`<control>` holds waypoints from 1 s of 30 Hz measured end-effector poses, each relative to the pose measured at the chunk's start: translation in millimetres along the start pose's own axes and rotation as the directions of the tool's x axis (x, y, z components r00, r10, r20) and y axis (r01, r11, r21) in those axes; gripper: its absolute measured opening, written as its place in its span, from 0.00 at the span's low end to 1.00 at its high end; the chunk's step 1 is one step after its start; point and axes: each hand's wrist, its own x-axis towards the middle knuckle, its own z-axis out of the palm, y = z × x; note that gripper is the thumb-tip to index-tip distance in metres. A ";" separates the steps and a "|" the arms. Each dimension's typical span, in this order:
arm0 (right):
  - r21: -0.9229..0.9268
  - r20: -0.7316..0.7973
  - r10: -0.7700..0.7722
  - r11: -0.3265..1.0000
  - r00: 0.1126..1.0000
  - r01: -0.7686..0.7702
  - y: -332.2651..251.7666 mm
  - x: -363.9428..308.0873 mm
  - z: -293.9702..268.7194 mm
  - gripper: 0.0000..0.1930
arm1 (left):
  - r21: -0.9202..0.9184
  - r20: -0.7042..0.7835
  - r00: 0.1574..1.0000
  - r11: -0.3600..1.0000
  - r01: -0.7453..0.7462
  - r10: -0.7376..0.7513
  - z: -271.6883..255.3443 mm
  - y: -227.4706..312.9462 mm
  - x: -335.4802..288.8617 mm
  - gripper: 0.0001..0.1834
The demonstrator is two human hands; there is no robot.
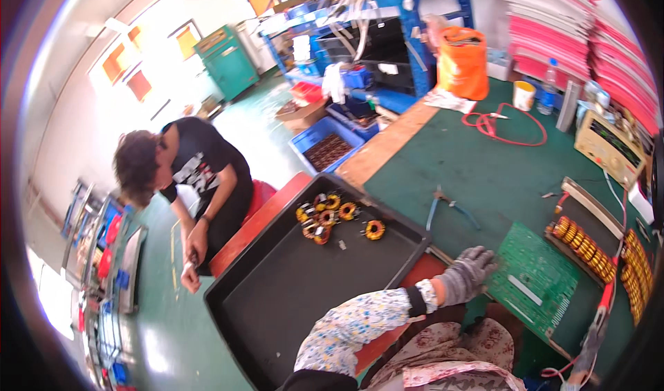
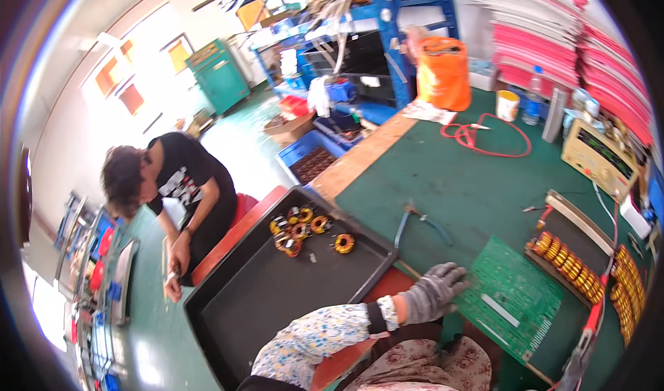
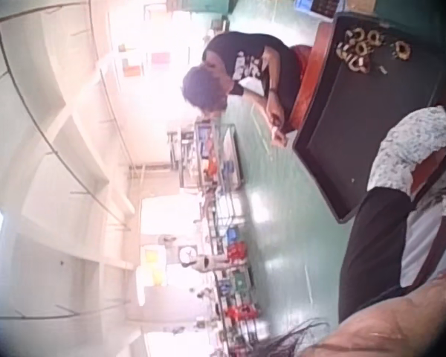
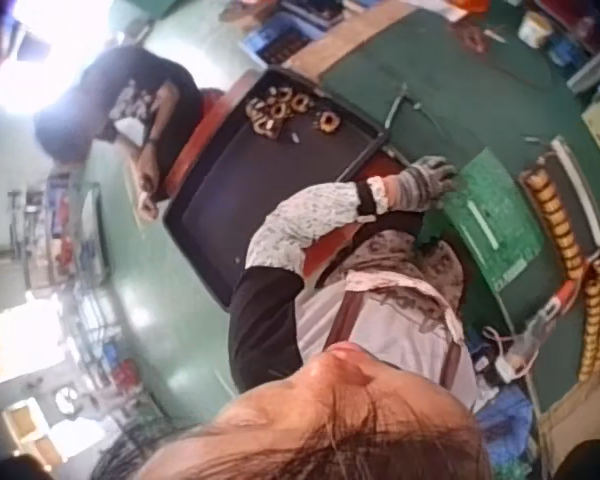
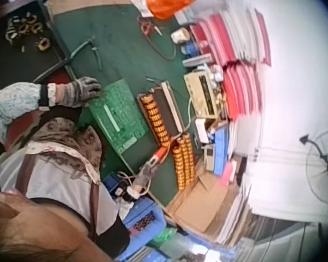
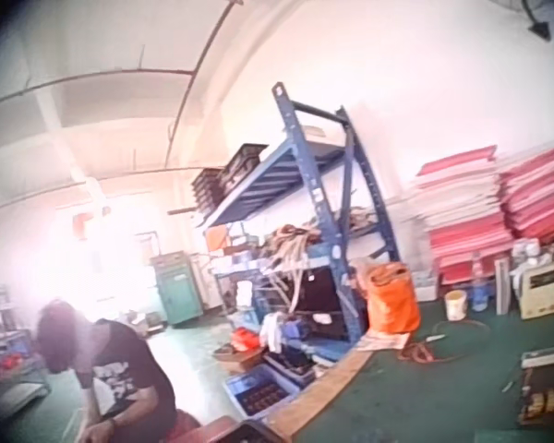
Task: Assembling copper coil components onto a green circuit board.
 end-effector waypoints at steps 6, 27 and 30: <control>0.764 0.238 0.180 0.572 0.954 -0.299 0.8 -19.1 22.6 0.23 | -0.129 -0.004 0.997 0.989 -0.076 0.077 -6.6 5.6 2.3 0.34; -0.189 -0.262 0.280 0.924 0.924 -0.333 -120.6 -147.7 -73.6 0.20 | -0.265 0.134 0.990 0.961 0.077 -0.042 -45.1 12.1 7.2 0.24; -0.200 -0.234 0.307 0.914 0.923 -0.354 -118.9 -144.8 -72.6 0.22 | -0.380 0.176 0.977 0.907 0.181 -0.121 -40.2 5.3 2.8 0.19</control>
